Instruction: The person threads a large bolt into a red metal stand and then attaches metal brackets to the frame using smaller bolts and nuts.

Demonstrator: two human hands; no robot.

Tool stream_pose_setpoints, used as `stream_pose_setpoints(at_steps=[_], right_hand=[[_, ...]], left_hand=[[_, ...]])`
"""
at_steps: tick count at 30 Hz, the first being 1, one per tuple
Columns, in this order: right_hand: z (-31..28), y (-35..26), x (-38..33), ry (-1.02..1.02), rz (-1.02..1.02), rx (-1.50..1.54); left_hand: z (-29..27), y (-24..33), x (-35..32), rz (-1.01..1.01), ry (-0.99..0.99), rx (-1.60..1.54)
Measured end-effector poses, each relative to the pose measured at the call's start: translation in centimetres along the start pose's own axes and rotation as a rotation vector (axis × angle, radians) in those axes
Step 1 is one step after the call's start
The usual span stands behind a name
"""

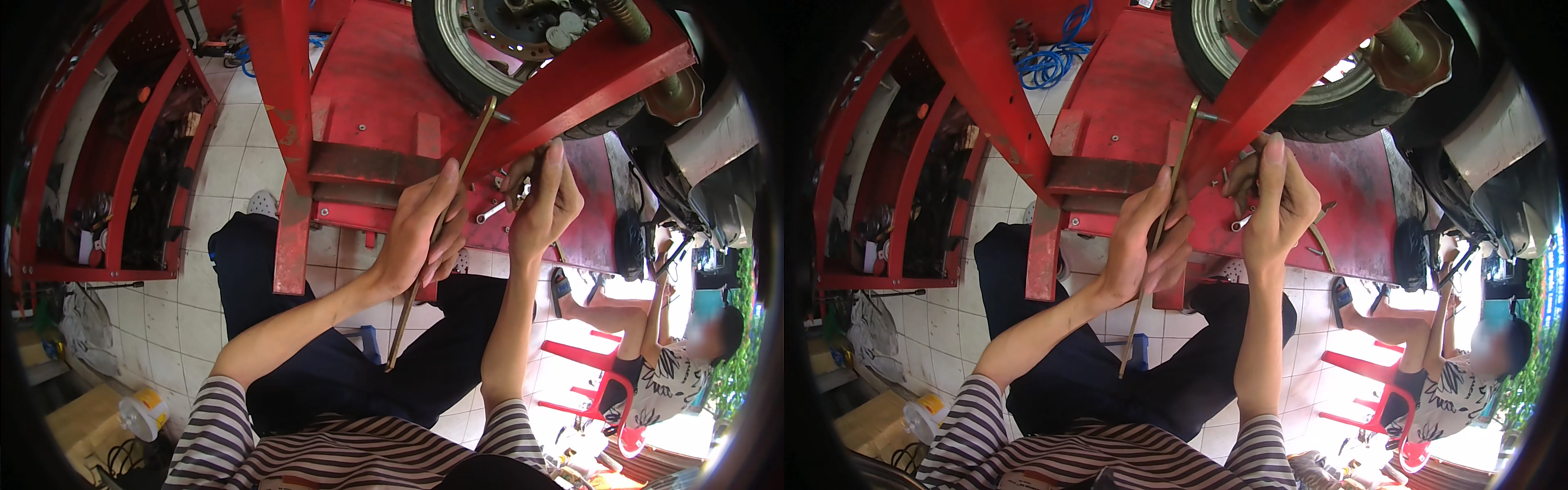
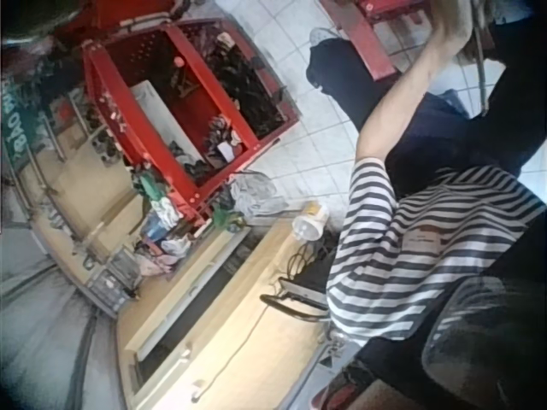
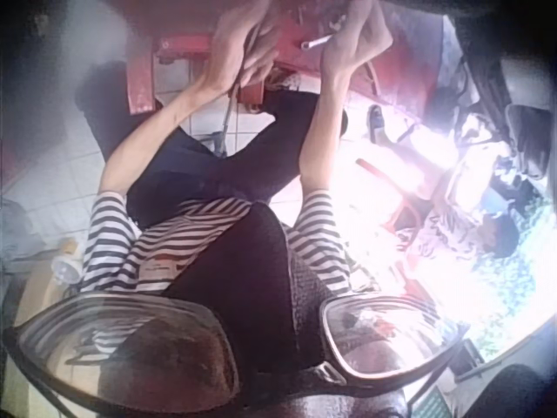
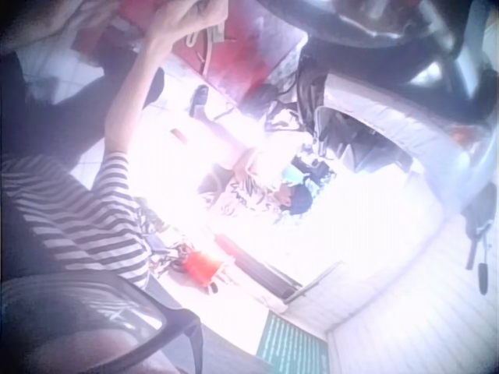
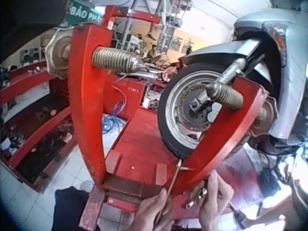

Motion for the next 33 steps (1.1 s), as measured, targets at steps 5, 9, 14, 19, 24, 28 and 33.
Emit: stream_pose_setpoints(at_steps=[5,9,14,19,24,28,33], right_hand=[[-0.1,0.2,0.0,0.011,-0.018,-0.051],[0.0,0.0,0.0,0.012,-0.023,-0.018],[0.1,-0.1,-0.1,0.011,-0.062,-0.082],[0.3,-0.4,-0.2,0.043,-0.028,-0.106],[0.2,0.3,-0.2,0.017,-0.055,-0.025],[0.7,0.0,-0.4,0.075,-0.051,-0.047],[2.0,-1.4,-0.5,0.042,-0.175,-0.346]], left_hand=[[0.4,-0.1,-0.3,0.023,0.030,0.048],[0.0,-0.1,-0.2,-0.012,-0.005,0.067],[0.1,0.2,-0.2,-0.063,-0.081,0.088],[0.3,1.0,-0.2,-0.163,-0.115,0.174],[-0.5,1.1,-0.2,-0.317,-0.190,0.078],[-0.8,0.4,0.0,-0.304,-0.188,0.070],[-1.0,0.0,0.0,-0.275,-0.177,0.036]])
Point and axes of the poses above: each hand's wrist, its own x-axis towards the middle knuckle, its own z-axis out of the palm, y = z × x, the point moved 3 cm from there along x, towards the middle knuckle, and after that the axes turned 7 degrees about -y, right-handed, at the moved point
